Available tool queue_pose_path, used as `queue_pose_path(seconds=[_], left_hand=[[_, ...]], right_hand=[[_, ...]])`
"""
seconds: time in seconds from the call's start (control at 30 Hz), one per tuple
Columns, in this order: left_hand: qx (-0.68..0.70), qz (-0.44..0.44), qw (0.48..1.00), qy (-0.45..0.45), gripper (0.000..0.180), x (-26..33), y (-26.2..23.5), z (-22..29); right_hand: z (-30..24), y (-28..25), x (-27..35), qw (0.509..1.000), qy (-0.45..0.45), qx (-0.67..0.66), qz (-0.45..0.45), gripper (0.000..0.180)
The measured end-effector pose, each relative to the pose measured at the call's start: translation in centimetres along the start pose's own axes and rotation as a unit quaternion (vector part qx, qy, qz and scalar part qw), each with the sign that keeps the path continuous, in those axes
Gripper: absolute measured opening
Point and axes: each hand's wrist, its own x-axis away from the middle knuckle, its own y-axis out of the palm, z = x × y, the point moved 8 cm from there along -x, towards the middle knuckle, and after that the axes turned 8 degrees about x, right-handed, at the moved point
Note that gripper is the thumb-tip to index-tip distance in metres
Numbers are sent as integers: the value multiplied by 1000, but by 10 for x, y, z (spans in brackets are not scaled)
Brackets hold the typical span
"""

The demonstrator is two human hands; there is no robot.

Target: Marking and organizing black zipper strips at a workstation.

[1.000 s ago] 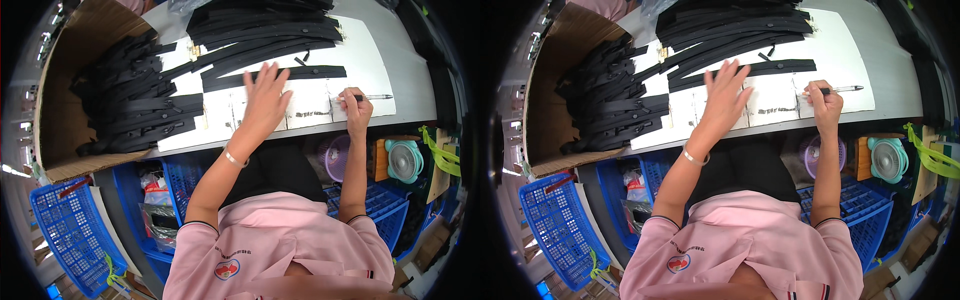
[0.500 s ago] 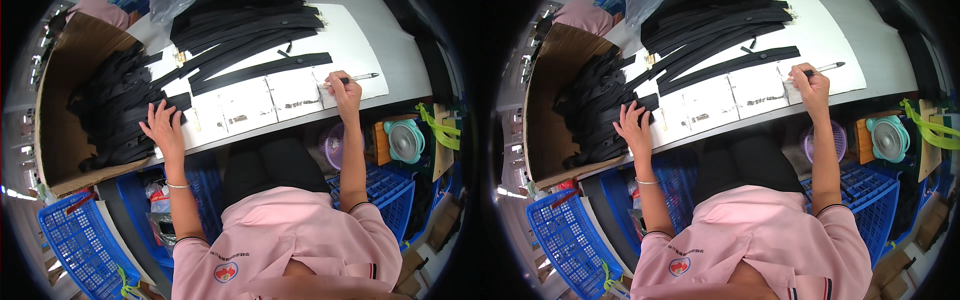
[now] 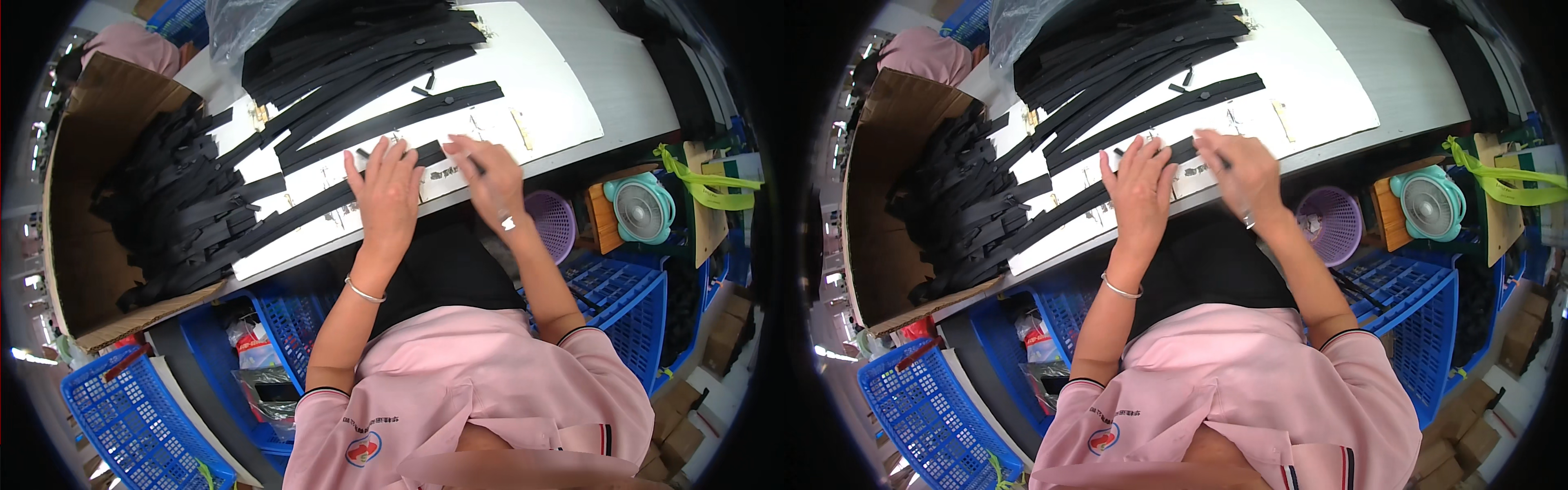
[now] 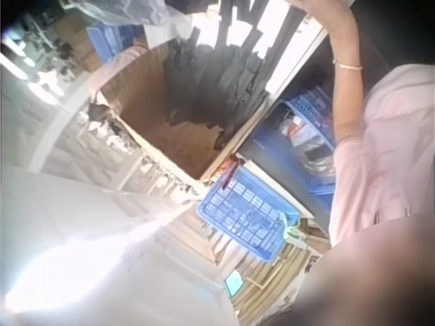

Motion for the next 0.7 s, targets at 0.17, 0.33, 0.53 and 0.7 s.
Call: queue_pose_path(seconds=[0.17, 0.33, 0.53, 0.7], left_hand=[[-10, -37, 999, 4, 40, 12, 0, 6], [-74, -66, 994, -41, 51, 41, -20, -12], [-90, -51, 991, -90, 56, 64, -43, -29], [-107, -14, 984, -141, 64, 82, -71, -60]], right_hand=[[-20, 11, 21, 991, -92, 89, -32, 47], [25, -18, 27, 986, -72, 152, 2, 45], [60, -44, 34, 979, -41, 196, 28, 38], [58, -43, 34, 974, -46, 220, 34, 37]])
